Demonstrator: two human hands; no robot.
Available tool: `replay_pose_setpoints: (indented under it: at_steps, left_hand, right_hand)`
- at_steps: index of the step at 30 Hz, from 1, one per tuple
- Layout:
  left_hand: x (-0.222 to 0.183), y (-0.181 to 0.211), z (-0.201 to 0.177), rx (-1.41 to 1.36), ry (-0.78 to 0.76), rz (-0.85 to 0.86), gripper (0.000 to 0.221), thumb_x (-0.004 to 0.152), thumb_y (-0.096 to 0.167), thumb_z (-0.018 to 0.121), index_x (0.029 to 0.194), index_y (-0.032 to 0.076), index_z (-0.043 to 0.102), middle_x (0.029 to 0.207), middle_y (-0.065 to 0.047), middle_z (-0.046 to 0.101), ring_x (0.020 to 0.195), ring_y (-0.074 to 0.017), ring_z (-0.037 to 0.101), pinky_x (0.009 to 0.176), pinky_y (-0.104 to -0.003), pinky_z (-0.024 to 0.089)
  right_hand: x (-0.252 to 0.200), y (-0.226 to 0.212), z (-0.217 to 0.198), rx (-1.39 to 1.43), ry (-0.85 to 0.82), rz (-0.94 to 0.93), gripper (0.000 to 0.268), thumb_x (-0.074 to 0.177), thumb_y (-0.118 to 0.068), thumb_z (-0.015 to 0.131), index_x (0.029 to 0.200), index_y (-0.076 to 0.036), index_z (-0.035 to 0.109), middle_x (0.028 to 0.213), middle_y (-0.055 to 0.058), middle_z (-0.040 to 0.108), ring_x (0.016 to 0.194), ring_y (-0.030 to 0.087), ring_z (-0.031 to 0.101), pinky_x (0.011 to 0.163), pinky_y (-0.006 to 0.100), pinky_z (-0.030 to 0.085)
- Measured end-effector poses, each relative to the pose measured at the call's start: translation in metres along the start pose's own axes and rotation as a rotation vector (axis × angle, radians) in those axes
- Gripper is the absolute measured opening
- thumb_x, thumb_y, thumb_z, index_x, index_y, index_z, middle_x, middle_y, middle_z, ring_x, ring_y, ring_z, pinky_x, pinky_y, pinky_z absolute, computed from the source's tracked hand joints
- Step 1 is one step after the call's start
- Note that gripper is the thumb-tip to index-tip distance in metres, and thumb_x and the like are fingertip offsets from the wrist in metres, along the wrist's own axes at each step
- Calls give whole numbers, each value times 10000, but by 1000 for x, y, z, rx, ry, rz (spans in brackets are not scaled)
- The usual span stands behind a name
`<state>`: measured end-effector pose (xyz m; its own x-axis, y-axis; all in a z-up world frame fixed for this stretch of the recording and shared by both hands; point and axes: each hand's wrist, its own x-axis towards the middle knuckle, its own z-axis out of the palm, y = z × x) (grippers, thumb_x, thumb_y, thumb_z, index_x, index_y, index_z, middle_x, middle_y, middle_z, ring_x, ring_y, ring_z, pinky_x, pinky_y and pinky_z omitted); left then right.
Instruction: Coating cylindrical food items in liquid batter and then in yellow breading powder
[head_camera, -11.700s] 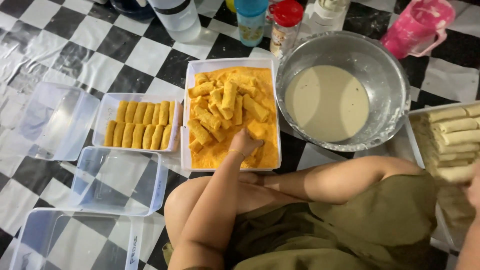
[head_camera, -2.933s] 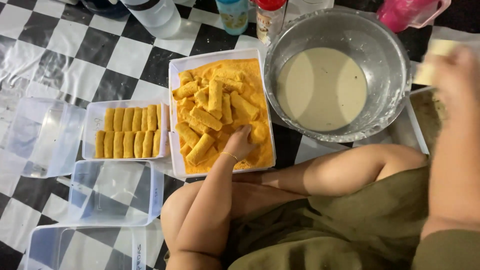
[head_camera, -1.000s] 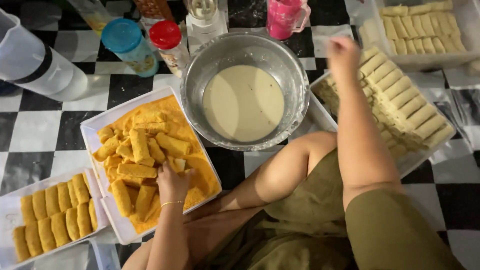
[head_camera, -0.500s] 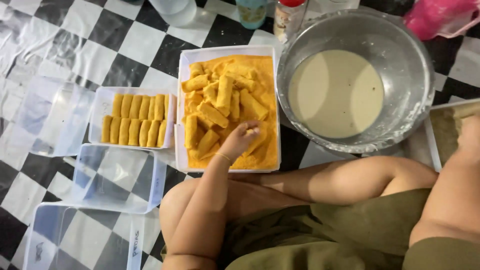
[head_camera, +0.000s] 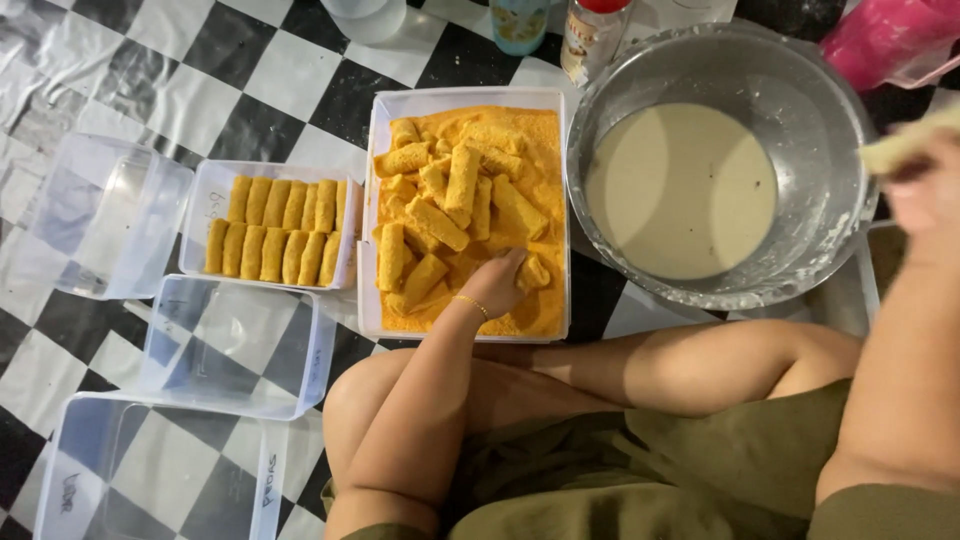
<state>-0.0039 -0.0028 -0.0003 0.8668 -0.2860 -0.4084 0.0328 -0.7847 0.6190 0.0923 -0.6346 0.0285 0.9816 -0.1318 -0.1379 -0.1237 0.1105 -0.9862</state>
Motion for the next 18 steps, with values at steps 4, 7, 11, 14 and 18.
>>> replay_pose_setpoints:
  at_steps: [4,7,11,14,18]
  left_hand:
    - [-38,27,-49,-429,46,-64,542,854,159,698,1351,32,526,1352,-284,604,1276,-503,563,1042,-588,495]
    - [-56,36,-72,-601,207,-204,535,839,192,780,1314,104,550,1225,-224,682,1139,-401,690,893,-536,589]
    - [-62,20,-91,-897,400,-149,559,897,57,736,1401,48,495,1219,-216,680,1044,-314,680,912,-468,562]
    - [-57,8,-106,-1203,603,-180,632,961,114,695,1516,45,401,1319,-220,627,1070,-306,695,942,-444,584]
    - [-54,2,-114,-1275,745,-129,754,989,161,701,1599,88,263,1391,-145,505,1089,-213,607,964,-390,507]
  right_hand:
    - [72,73,123,-381,138,188,265,944,-211,824,1015,-81,604,796,45,570,669,191,619,538,361,436]
    - [98,173,133,-1028,52,216,490,893,-437,816,1292,-167,733,960,151,750,848,350,735,609,465,586]
    - [111,208,148,-1385,-53,293,441,884,-269,808,1263,-52,748,941,218,778,826,386,777,636,508,637]
    - [99,205,162,-1279,-171,313,694,837,-560,839,1410,-202,680,1297,147,719,1198,359,673,948,505,549]
    - [39,98,226,-184,-163,595,373,981,-252,612,1308,-75,588,1119,132,634,964,278,650,875,470,553]
